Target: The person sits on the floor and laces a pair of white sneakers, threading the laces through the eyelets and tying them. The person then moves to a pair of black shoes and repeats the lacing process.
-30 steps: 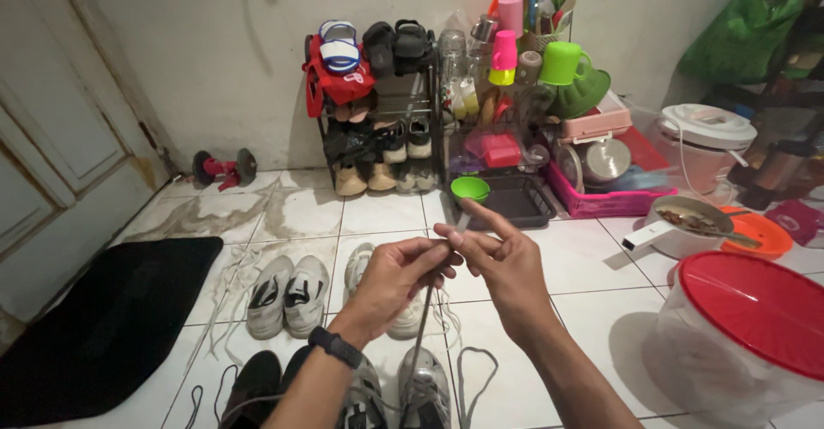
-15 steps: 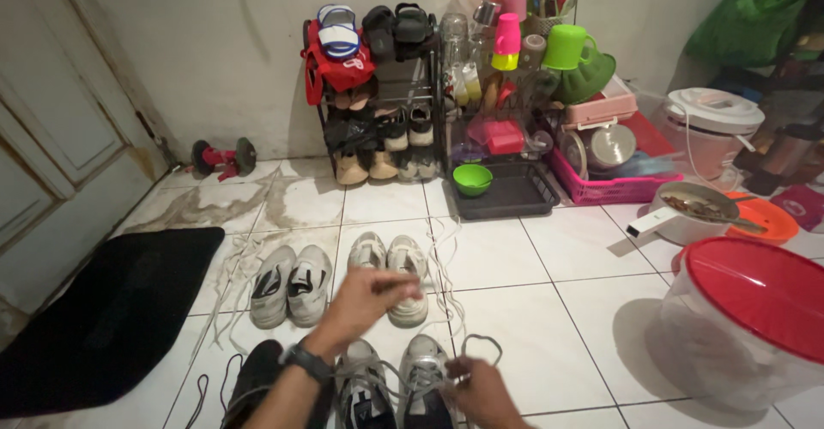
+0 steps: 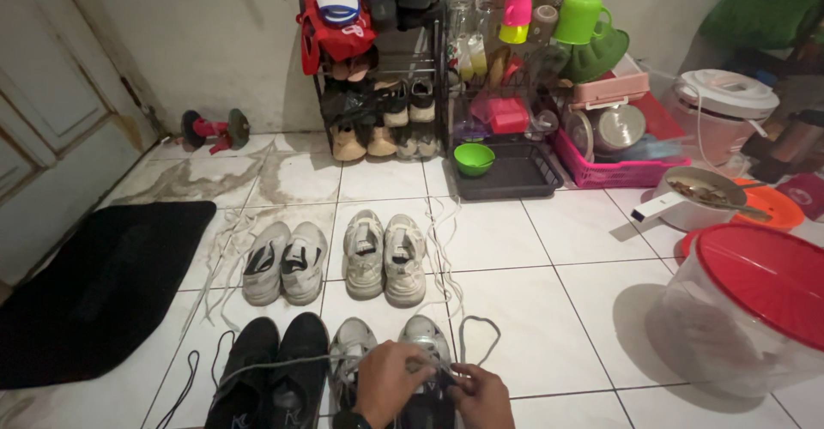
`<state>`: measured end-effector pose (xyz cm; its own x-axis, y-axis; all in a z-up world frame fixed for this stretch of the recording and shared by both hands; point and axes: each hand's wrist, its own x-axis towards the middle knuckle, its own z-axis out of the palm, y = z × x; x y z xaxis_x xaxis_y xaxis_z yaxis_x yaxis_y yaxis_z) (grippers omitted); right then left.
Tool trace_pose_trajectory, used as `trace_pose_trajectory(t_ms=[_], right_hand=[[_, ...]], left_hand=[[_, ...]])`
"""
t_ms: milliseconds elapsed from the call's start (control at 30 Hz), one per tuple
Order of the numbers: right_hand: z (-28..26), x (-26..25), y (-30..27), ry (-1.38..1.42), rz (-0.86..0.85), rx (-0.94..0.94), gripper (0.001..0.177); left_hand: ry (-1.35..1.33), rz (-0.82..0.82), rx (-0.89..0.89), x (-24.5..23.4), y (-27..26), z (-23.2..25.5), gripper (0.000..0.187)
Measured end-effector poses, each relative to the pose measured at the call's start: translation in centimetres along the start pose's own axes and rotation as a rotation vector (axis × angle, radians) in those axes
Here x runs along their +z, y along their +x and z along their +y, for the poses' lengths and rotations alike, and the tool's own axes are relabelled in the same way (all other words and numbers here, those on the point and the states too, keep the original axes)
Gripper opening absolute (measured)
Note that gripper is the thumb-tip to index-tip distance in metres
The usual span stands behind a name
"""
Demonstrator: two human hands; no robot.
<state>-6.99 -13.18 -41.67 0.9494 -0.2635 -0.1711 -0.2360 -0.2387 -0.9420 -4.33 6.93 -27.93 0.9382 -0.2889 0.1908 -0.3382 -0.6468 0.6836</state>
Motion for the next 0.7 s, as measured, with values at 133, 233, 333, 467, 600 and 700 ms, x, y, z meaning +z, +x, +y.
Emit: trace_pose_trajectory(t_ms=[133,233,333,467,600,700], right_hand=[[1.6,-0.1,1.0,0.279,-0.075,0.168,0.041],[2.2,-0.5,1.5,0.435,-0.147,0.200,0.036],[2.4,-0.2,1.6,0.487,-0.168,0.196,0.036],[1.9,0.2,1.2,0.345,-0.100,0.159,0.034],[1.0,-0.1,0.8,0.223,-0.118,0.101,0.033],[0.8,-0.1,0.8,0.237,-0.139,0.097,0.033]], left_hand=[[-0.052,-0.032,-0.029,0.0,-0.7,-0.2,0.016],[0.068,-0.037,-0.009,-0.1,-1.1,0.1,0.019],[0.125,-0.041,-0.082,-0.1,-1.4,0.1,0.020],[0.062,-0.007,-0.059,0.6,-1.3,-0.2,0.017],[0.040,-0.010,0.067,1.3,-0.7,-0.3,0.011],[0.126,-0.038,-0.051,1.6,-0.8,-0.2,0.015]])
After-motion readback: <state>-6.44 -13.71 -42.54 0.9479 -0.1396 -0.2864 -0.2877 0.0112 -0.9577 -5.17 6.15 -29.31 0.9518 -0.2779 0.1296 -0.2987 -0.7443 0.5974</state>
